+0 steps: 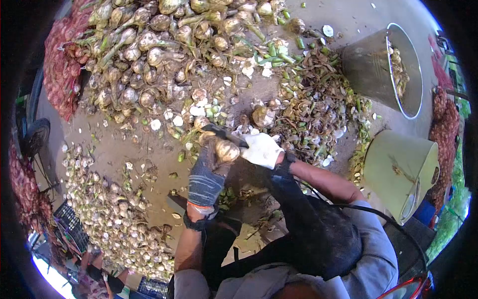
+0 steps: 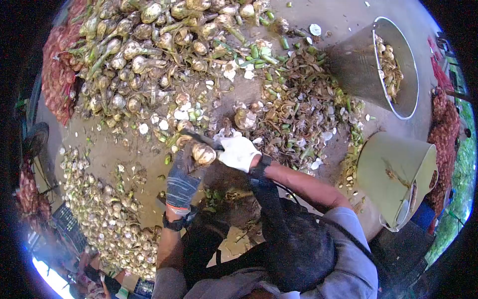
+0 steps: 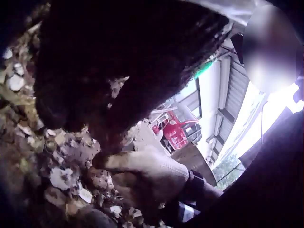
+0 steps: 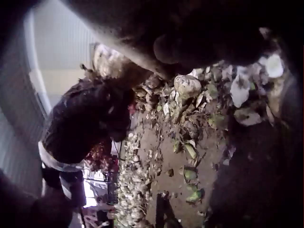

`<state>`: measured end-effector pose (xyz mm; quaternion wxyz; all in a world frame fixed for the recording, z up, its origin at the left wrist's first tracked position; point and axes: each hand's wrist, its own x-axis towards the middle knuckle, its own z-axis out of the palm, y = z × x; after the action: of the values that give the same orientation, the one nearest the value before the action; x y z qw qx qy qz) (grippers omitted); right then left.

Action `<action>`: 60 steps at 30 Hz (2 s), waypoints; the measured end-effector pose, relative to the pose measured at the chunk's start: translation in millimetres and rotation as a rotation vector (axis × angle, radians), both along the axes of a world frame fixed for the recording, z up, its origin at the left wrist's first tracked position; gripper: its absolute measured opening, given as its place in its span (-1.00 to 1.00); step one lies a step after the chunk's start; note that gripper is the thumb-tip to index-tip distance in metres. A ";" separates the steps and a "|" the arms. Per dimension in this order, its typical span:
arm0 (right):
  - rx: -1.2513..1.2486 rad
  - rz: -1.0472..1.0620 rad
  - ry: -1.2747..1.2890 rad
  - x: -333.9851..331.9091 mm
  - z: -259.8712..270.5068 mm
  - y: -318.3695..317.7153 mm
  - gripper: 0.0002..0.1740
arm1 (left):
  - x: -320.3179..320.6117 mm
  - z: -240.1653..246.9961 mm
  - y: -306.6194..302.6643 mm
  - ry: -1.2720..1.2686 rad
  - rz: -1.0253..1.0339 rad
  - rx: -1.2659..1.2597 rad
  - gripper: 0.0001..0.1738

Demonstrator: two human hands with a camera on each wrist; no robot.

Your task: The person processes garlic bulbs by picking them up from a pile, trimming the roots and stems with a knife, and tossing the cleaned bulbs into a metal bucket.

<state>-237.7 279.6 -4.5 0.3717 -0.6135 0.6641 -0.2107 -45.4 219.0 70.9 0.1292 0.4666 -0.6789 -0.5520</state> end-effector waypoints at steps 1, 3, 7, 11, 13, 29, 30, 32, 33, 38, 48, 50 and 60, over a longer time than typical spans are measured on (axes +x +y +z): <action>0.009 -0.021 0.013 2.0 10.2 -3.6 -0.65 | 3.2 -8.0 0.0 0.003 -0.002 0.000 -0.19; 0.031 0.016 0.037 1.5 8.2 -2.2 -0.63 | 9.5 -27.6 2.8 -0.114 -0.085 -0.121 -0.11; 0.020 0.088 0.023 10.7 -0.2 5.0 -0.43 | 19.4 -47.2 8.7 -0.204 -0.031 -0.057 -0.01; -0.122 0.117 0.037 9.5 15.8 3.2 -0.71 | 16.5 -61.8 18.8 -0.128 0.107 -0.085 -0.20; -0.130 0.156 0.072 12.1 27.2 0.1 -0.75 | 16.5 -68.8 24.7 -0.043 0.126 -0.101 -0.39; 0.200 0.168 0.415 -27.0 -8.0 16.9 -0.83 | 20.1 -32.0 48.9 0.481 0.329 0.536 -0.35; 0.072 0.104 0.378 -27.3 3.8 22.9 -0.82 | 27.4 -36.9 44.7 0.317 0.207 0.422 -0.29; -0.060 -0.054 0.321 -25.9 18.5 23.8 -0.78 | 31.7 -48.5 13.4 0.030 -0.034 -0.094 -0.19; 0.039 -0.082 0.318 -24.5 18.0 16.0 -0.73 | 30.0 -49.9 2.7 -0.090 0.064 -0.048 -0.30; 0.285 -0.144 0.204 -14.9 2.6 5.2 -0.63 | 46.8 -104.4 -73.8 -0.451 -0.051 -0.631 -0.50; 0.027 -0.087 0.238 -5.1 -5.7 -20.2 -0.78 | 52.9 -122.5 -44.8 -0.021 0.117 -0.083 -0.64; -0.133 0.045 0.276 -2.5 8.2 -25.0 -0.84 | 46.6 -99.1 -30.6 0.059 0.172 -0.031 -0.64; -0.326 0.210 0.305 7.1 58.8 -27.4 -0.81 | 62.4 -63.6 14.8 -0.017 0.021 -0.232 -0.52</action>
<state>-230.6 252.2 54.3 0.1831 -0.7556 0.6025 -0.1803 17.0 233.9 7.4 0.1824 0.4603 -0.7343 -0.4644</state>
